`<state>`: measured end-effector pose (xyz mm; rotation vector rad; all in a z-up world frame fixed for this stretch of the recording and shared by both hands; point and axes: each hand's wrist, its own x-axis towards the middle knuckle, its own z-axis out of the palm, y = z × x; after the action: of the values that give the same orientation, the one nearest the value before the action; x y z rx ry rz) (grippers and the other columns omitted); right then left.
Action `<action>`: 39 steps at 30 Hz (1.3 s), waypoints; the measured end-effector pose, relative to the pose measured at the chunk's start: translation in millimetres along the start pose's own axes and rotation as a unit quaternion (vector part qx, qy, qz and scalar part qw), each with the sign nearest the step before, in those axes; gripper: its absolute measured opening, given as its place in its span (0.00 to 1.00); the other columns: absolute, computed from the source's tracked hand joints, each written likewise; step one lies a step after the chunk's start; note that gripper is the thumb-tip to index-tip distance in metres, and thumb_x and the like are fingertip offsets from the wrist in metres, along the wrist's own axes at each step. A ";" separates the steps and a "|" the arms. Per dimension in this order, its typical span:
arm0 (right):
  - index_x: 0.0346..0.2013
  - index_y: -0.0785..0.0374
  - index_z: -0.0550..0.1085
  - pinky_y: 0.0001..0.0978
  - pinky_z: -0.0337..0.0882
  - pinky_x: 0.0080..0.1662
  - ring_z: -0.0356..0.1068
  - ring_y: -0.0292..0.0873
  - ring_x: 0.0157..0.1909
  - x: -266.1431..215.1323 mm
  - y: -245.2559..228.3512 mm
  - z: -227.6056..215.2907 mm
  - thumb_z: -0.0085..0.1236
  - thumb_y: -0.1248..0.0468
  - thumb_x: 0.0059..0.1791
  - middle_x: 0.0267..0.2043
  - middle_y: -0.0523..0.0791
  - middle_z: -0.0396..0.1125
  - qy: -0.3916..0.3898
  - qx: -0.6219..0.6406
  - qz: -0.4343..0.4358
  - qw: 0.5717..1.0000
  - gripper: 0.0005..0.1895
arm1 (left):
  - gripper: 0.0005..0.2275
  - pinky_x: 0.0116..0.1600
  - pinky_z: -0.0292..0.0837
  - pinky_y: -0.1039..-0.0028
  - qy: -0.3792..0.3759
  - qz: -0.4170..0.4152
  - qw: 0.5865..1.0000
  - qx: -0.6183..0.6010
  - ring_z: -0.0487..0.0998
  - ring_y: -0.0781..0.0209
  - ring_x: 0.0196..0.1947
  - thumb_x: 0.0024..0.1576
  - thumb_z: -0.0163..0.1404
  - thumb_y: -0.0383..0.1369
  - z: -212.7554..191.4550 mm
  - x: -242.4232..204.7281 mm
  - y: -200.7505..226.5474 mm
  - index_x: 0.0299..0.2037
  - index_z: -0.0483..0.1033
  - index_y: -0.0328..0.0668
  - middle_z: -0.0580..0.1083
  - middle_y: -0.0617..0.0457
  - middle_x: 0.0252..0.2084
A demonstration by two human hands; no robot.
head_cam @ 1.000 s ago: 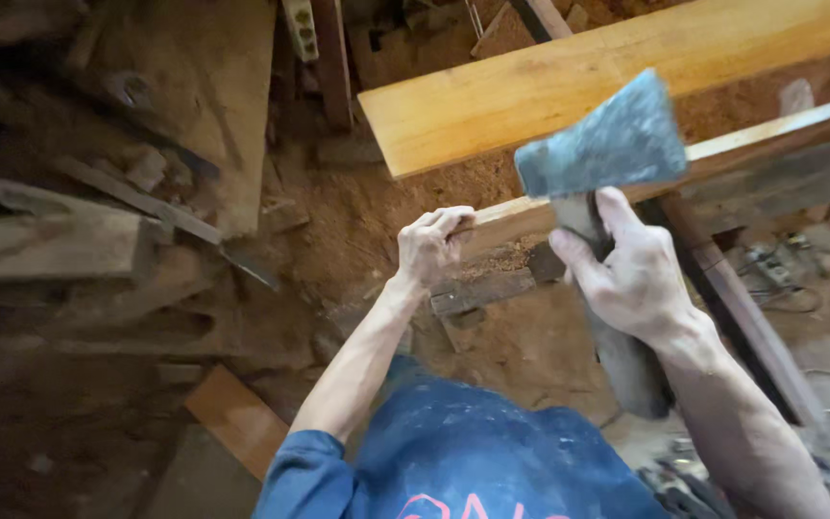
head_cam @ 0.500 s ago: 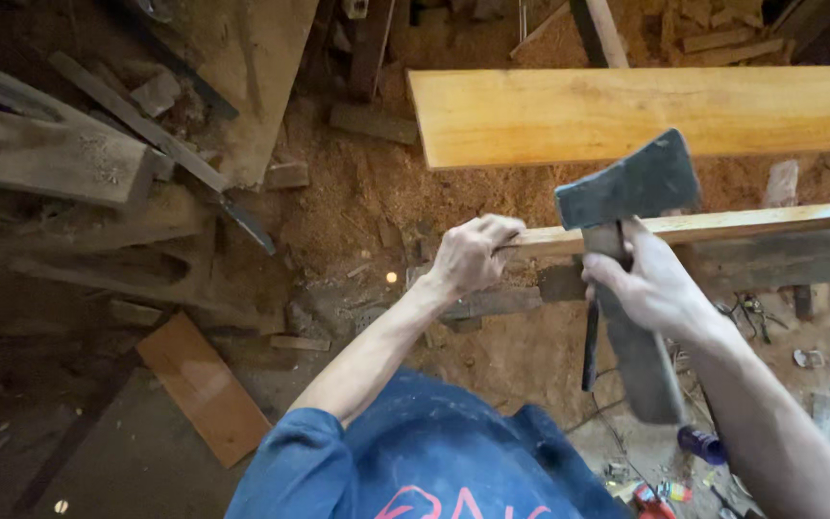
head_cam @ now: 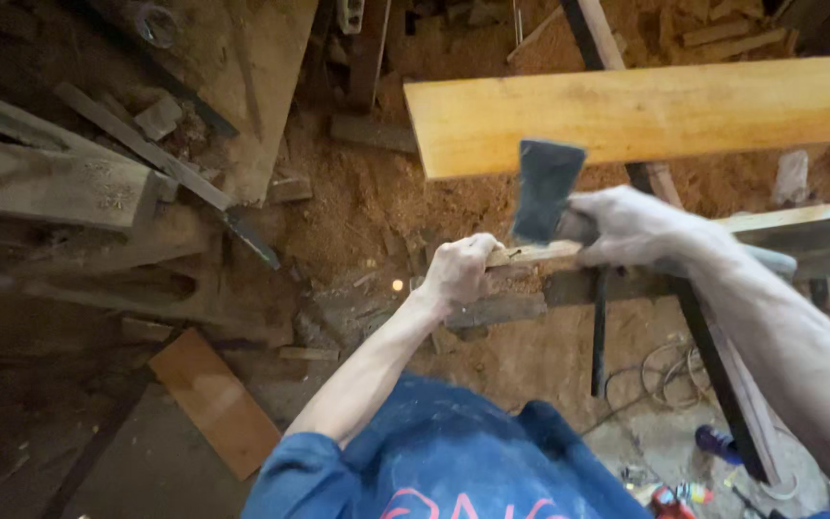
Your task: The person uses a small axe to chip away at the edge of a long wooden plank. They then switch to an angle grinder to smooth the same edge, creating sparks. Finally, they use a reciprocating saw to cut along the plank's edge.
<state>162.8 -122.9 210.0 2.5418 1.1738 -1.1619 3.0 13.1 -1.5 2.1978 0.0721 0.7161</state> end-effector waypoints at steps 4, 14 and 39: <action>0.56 0.66 0.67 0.43 0.78 0.43 0.77 0.50 0.39 -10.0 14.4 -2.6 0.64 0.63 0.44 0.39 0.55 0.75 0.118 0.122 0.046 0.984 0.28 | 0.12 0.39 0.78 0.61 -0.015 -0.035 0.999 -0.001 0.82 0.46 0.36 0.52 0.62 0.36 2.3 -0.5 4.4 0.40 0.75 0.42 0.78 0.46 0.35; 0.55 0.67 0.65 0.46 0.73 0.39 0.75 0.56 0.36 -37.6 12.2 58.3 0.64 0.58 0.47 0.33 0.57 0.73 0.249 0.115 -0.083 0.958 0.28 | 0.19 0.50 0.80 0.66 -0.004 0.081 0.997 0.002 0.83 0.52 0.46 0.53 0.59 0.33 -22.9 9.2 27.5 0.56 0.77 0.48 0.79 0.53 0.54; 0.62 0.64 0.69 0.34 0.74 0.34 0.72 0.40 0.29 -68.4 13.2 186.0 0.68 0.59 0.43 0.34 0.47 0.75 0.335 0.412 0.101 0.841 0.34 | 0.16 0.52 0.80 0.69 -0.042 0.055 0.998 -0.008 0.82 0.55 0.48 0.53 0.63 0.33 -27.1 15.5 25.3 0.52 0.78 0.47 0.80 0.54 0.51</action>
<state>32.7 -245.7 123.7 3.8289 0.4331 -0.8340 -2.5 18.9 37.9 2.2265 -0.0988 0.6822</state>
